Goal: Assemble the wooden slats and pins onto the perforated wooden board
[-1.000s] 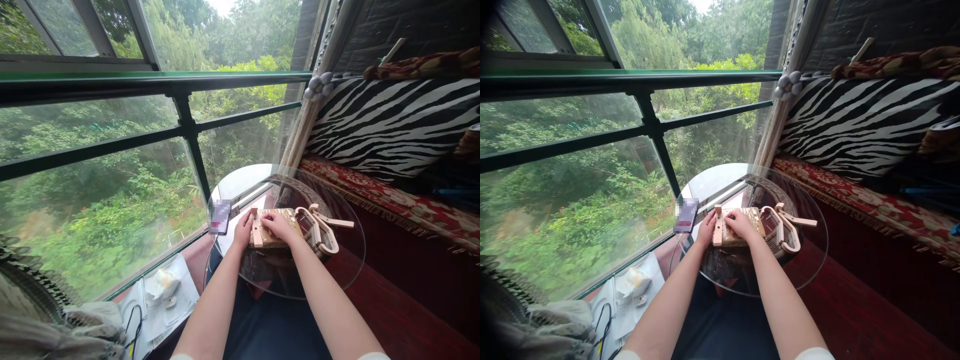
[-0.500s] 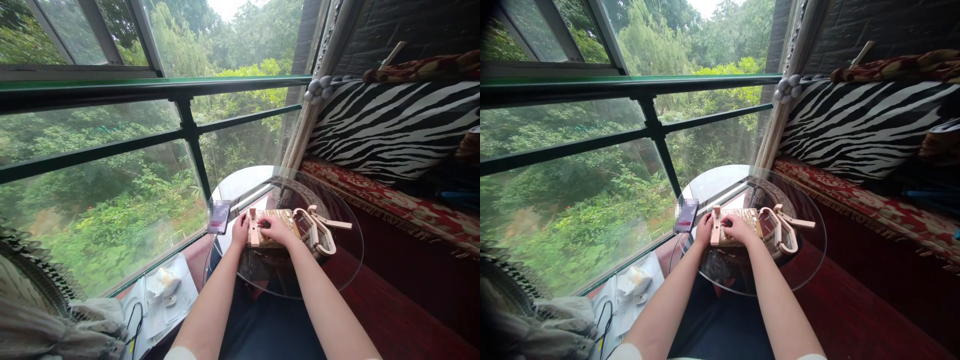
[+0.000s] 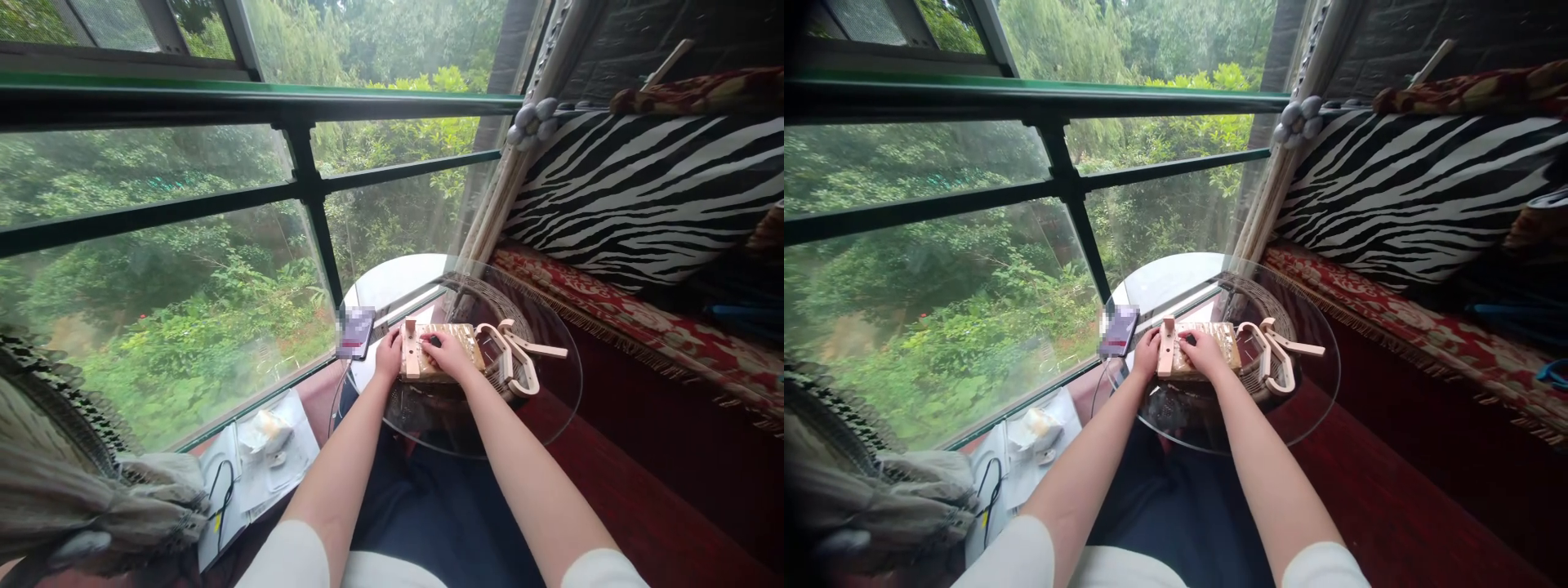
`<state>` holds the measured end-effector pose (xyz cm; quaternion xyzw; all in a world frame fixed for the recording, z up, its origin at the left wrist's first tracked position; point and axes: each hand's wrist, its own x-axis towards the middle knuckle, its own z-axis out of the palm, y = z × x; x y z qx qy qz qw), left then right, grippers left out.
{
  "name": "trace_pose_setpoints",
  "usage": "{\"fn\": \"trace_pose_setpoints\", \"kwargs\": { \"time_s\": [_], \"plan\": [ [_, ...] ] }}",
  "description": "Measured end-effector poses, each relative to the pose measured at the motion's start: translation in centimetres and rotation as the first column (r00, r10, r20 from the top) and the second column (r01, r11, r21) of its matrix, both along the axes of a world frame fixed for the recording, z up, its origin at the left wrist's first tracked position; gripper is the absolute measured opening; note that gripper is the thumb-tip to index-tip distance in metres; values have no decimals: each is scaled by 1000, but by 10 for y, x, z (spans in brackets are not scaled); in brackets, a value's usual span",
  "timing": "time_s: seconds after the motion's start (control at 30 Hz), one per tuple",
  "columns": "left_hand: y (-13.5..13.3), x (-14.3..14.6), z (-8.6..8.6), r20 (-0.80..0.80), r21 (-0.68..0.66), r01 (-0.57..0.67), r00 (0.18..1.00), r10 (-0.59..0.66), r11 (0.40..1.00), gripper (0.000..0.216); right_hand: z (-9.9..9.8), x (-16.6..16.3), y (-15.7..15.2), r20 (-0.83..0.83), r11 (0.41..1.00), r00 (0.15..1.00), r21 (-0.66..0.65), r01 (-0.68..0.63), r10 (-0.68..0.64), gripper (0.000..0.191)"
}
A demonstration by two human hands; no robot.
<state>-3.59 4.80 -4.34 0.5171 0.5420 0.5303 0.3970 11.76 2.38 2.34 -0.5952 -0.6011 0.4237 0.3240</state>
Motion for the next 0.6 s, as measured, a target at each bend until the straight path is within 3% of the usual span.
{"fn": "trace_pose_setpoints", "kwargs": {
  "time_s": [0.1, 0.23, 0.37, 0.6],
  "plan": [
    [2, 0, -1, 11, 0, -2, 1000, 2, 1000, 29, 8, 2, 2, -11, 997, 999, 69, -45, 46, 23],
    [4, 0, -3, 20, 16, -6, 1000, 6, 1000, 30, 24, 0, 2, 296, 952, 943, 213, -218, 149, 16],
    [5, 0, -5, 12, 27, -4, 1000, 4, 1000, 29, 37, -11, 3, 538, 895, 814, 221, -386, 218, 22],
    [5, -1, -7, 12, 4, 11, 1000, -11, 1000, 29, 45, -26, 10, 724, 822, 630, 157, -547, 281, 25]
  ]
}}
